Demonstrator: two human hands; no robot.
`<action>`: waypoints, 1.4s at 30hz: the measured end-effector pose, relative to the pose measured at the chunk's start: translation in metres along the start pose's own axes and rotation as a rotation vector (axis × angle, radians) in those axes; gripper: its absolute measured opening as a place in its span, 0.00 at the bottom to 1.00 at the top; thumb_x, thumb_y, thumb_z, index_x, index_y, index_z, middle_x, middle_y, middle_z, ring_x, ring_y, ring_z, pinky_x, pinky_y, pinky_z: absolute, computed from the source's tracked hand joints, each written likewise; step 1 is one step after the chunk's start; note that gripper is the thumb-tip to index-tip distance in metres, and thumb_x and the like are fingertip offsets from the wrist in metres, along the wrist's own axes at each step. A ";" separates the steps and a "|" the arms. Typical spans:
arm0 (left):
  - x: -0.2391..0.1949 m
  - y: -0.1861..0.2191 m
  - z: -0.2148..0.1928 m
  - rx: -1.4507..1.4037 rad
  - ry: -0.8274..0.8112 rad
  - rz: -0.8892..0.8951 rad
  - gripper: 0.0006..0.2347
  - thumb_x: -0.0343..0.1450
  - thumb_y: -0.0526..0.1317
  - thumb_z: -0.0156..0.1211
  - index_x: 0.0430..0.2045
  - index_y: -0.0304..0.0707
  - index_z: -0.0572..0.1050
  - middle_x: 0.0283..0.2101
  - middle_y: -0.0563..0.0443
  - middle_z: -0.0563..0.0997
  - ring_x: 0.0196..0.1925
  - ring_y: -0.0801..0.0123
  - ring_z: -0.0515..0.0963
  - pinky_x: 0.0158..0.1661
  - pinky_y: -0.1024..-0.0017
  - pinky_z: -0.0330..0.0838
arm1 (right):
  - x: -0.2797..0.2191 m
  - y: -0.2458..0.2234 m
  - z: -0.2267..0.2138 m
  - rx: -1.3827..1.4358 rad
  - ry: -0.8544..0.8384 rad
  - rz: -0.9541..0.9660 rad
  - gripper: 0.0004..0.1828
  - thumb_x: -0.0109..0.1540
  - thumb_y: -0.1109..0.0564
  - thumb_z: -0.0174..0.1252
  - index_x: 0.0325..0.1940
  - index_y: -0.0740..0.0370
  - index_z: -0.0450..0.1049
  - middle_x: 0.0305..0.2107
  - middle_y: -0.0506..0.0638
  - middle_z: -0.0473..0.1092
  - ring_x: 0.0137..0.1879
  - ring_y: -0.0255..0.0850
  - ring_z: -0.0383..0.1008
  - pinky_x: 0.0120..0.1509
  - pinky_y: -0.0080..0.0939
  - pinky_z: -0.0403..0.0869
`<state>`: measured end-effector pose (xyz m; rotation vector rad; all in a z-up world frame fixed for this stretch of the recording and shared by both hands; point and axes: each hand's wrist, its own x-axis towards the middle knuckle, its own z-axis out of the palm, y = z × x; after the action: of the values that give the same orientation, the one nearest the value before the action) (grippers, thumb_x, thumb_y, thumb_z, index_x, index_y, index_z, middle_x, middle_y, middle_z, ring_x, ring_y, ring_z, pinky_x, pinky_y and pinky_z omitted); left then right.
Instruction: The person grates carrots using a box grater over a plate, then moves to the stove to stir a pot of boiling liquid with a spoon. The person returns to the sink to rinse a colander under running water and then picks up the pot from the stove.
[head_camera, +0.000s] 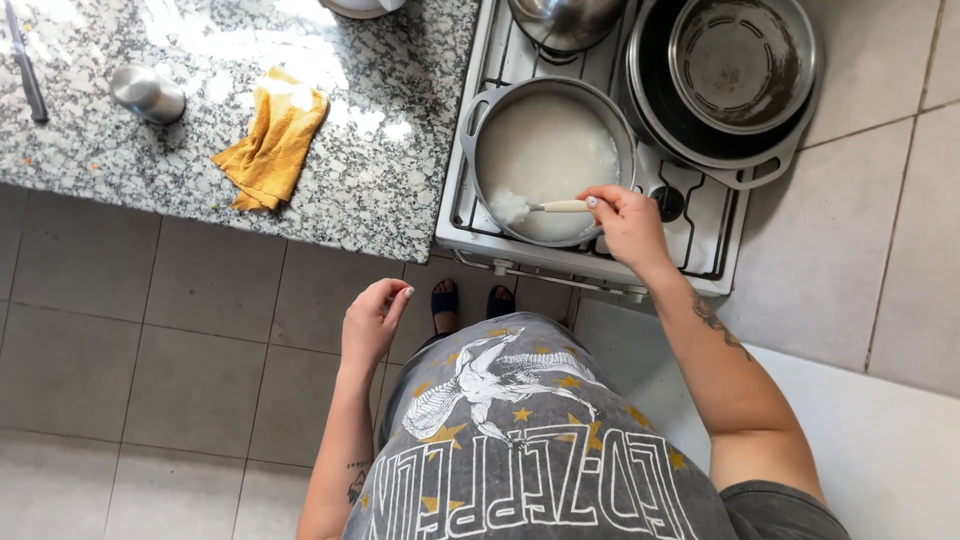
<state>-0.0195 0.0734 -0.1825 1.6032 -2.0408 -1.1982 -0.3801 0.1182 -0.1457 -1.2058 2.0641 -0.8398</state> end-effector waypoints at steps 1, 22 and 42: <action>0.003 0.002 -0.001 0.007 0.003 0.030 0.05 0.70 0.44 0.56 0.31 0.48 0.76 0.27 0.53 0.79 0.31 0.61 0.79 0.36 0.65 0.73 | -0.004 -0.002 -0.005 0.059 0.032 0.048 0.08 0.61 0.57 0.54 0.40 0.49 0.77 0.15 0.45 0.66 0.23 0.35 0.65 0.33 0.34 0.66; 0.092 0.133 0.014 0.034 0.337 0.742 0.07 0.61 0.37 0.65 0.27 0.52 0.75 0.25 0.64 0.73 0.30 0.71 0.74 0.35 0.72 0.67 | -0.045 -0.016 -0.039 0.467 0.289 0.118 0.09 0.63 0.64 0.50 0.43 0.62 0.76 0.14 0.48 0.62 0.20 0.28 0.57 0.26 0.21 0.60; 0.128 0.157 0.052 0.316 0.147 0.569 0.02 0.61 0.44 0.60 0.19 0.53 0.76 0.20 0.64 0.69 0.35 0.70 0.69 0.38 0.61 0.59 | -0.042 -0.012 -0.039 0.543 0.259 0.107 0.10 0.63 0.63 0.49 0.45 0.64 0.74 0.15 0.46 0.62 0.21 0.25 0.56 0.26 0.18 0.58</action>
<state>-0.2029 -0.0138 -0.1313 1.0515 -2.4333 -0.5637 -0.3859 0.1601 -0.1048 -0.7121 1.8855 -1.4469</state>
